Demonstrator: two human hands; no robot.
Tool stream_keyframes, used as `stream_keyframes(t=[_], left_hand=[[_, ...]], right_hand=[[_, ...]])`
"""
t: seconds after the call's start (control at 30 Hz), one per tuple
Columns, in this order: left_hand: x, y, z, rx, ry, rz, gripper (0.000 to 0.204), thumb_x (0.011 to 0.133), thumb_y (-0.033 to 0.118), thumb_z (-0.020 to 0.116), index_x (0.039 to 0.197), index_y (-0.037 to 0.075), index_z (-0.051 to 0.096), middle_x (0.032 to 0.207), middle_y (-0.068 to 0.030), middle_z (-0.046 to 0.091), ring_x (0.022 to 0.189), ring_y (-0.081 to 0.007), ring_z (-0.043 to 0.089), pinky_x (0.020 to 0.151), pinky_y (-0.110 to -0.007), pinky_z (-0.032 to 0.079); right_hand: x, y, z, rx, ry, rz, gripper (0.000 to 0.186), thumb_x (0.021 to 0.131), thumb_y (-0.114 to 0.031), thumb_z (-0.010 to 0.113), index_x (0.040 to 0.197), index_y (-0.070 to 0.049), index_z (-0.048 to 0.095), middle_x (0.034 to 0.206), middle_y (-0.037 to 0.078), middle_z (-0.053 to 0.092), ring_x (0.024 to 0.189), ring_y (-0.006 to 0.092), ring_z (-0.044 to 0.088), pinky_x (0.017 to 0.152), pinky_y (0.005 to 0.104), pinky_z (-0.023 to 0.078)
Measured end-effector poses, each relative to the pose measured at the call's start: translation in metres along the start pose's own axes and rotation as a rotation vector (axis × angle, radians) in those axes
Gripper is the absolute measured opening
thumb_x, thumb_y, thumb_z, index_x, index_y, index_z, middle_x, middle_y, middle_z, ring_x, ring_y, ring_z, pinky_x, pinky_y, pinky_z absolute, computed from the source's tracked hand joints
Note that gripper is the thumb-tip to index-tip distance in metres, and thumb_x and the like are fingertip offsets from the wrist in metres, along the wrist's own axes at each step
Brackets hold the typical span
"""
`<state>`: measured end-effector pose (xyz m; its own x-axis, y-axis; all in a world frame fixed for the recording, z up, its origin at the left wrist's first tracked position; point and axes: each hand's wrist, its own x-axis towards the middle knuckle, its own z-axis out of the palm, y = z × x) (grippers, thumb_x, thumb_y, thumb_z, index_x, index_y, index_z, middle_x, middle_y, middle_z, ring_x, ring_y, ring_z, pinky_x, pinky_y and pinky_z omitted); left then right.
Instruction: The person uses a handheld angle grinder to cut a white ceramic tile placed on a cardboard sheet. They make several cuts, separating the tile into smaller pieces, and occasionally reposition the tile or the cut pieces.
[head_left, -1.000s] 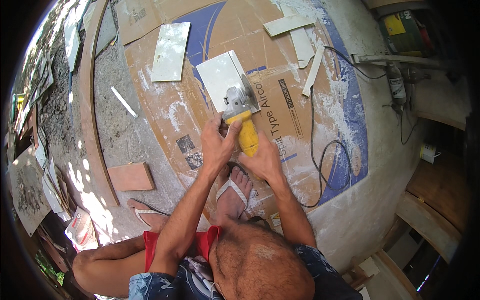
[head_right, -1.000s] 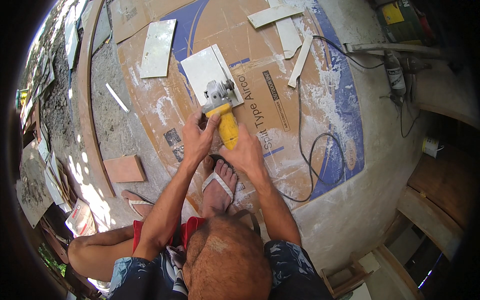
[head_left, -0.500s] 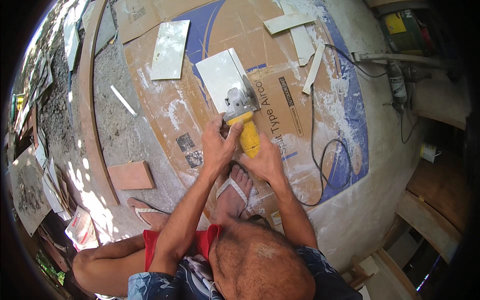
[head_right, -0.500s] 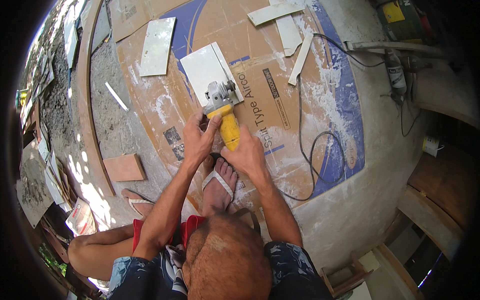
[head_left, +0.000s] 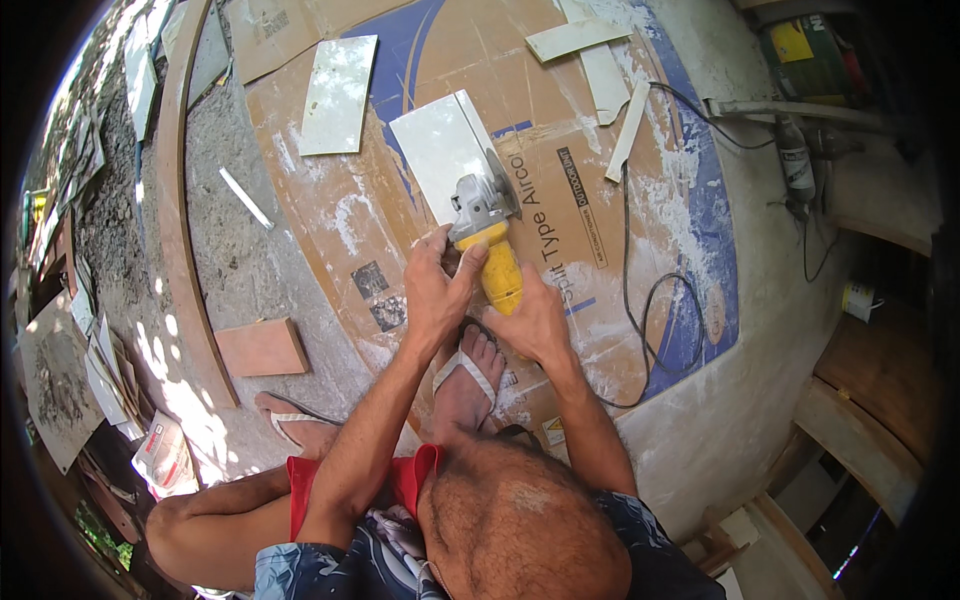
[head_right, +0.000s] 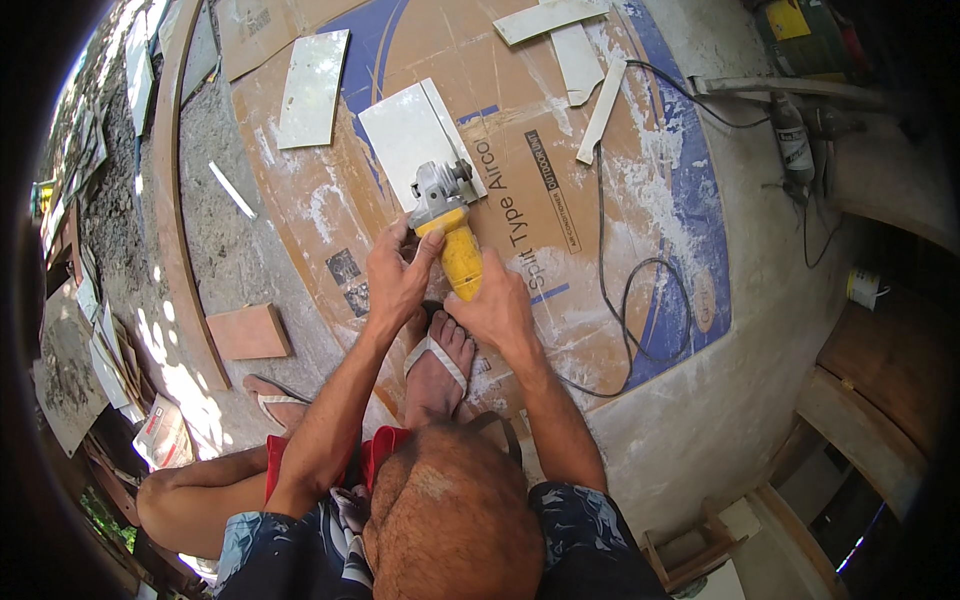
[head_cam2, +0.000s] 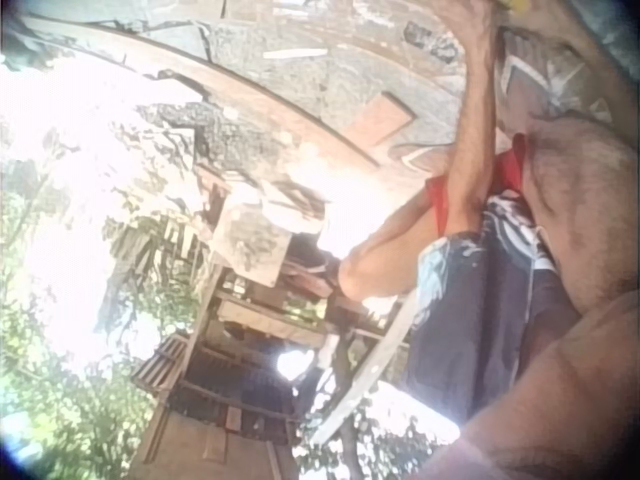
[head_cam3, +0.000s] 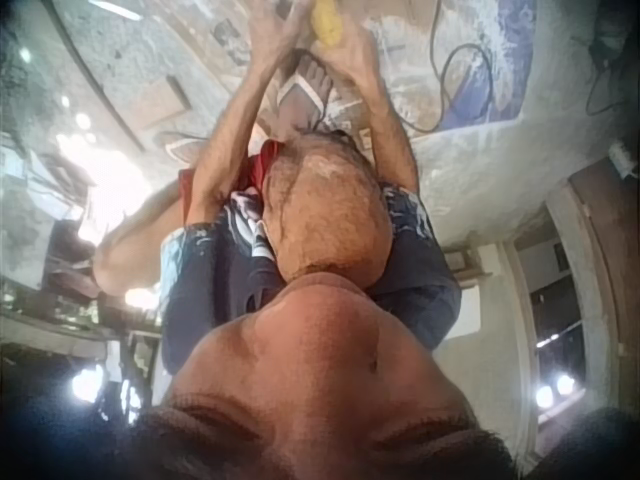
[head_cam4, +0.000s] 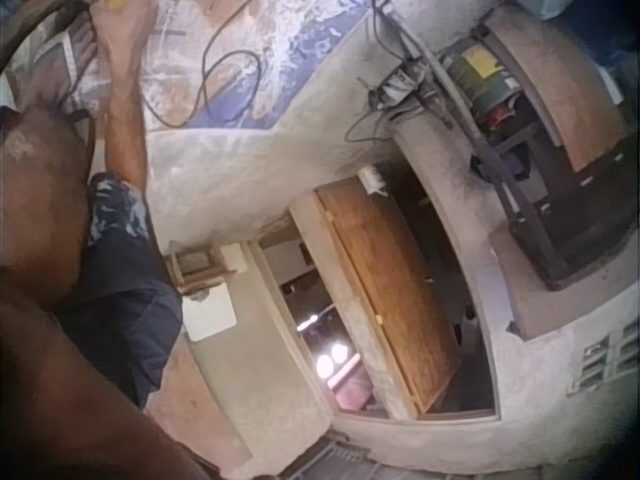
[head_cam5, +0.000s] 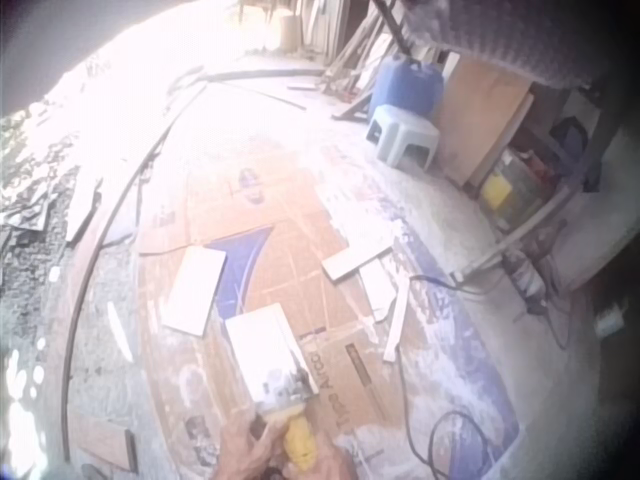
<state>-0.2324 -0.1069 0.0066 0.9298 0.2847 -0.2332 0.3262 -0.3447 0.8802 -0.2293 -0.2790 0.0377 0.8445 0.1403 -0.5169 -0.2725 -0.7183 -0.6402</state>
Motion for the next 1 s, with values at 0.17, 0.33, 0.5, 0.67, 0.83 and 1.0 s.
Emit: stream_keyframes(t=[0.17,0.33,0.5,0.67,0.83,1.0], left_hand=[[-0.002,-0.005,0.002,0.013,0.026,0.017,0.072,0.101,0.048,0.080,0.140,-0.011,0.067,0.107,-0.0231,0.071,0.092,-0.0309,0.072,0.085,-0.042,0.058],[-0.003,0.003,-0.001,0.001,-0.013,-0.006,0.070,0.101,0.047,0.080,0.139,-0.011,0.067,0.109,-0.0235,0.071,0.093,-0.0306,0.072,0.086,-0.042,0.059],[-0.005,0.004,0.000,-0.015,-0.009,0.011,0.067,0.101,0.045,0.081,0.137,-0.011,0.068,0.110,-0.0232,0.071,0.094,-0.0303,0.072,0.086,-0.041,0.059],[-0.008,0.005,-0.001,-0.030,-0.028,-0.008,0.066,0.101,0.044,0.081,0.137,-0.009,0.068,0.111,-0.0221,0.071,0.096,-0.0306,0.072,0.087,-0.041,0.058],[-0.011,0.008,-0.001,0.006,-0.037,-0.003,0.065,0.102,0.044,0.080,0.138,-0.009,0.068,0.110,-0.0216,0.070,0.097,-0.0317,0.071,0.088,-0.043,0.057],[-0.018,0.005,0.002,0.038,-0.028,-0.015,0.066,0.101,0.044,0.080,0.140,-0.008,0.067,0.109,-0.0218,0.070,0.097,-0.0323,0.070,0.088,-0.044,0.057]], right_hand=[[0.000,-0.003,-0.001,-0.006,-0.020,0.018,0.060,0.076,-0.025,0.085,0.122,0.003,0.058,0.099,0.033,0.076,0.097,0.0550,0.074,0.086,0.0592,0.059],[-0.002,0.002,0.000,0.003,-0.009,0.018,0.060,0.076,-0.024,0.084,0.122,0.002,0.058,0.099,0.034,0.075,0.097,0.0552,0.074,0.086,0.0592,0.059],[-0.003,0.003,0.001,-0.001,-0.012,0.033,0.059,0.076,-0.024,0.084,0.122,0.002,0.058,0.099,0.034,0.075,0.097,0.0553,0.074,0.085,0.0590,0.060],[-0.005,0.004,0.000,-0.017,-0.015,0.021,0.060,0.076,-0.024,0.085,0.122,0.002,0.058,0.099,0.034,0.075,0.097,0.0557,0.073,0.085,0.0588,0.060],[-0.007,0.013,0.004,0.003,0.013,-0.019,0.063,0.075,-0.024,0.086,0.124,0.001,0.057,0.099,0.033,0.075,0.097,0.0558,0.073,0.085,0.0595,0.060],[-0.011,0.015,0.004,-0.017,0.006,-0.001,0.066,0.075,-0.025,0.086,0.128,0.001,0.056,0.100,0.034,0.075,0.098,0.0565,0.073,0.087,0.0607,0.059]])
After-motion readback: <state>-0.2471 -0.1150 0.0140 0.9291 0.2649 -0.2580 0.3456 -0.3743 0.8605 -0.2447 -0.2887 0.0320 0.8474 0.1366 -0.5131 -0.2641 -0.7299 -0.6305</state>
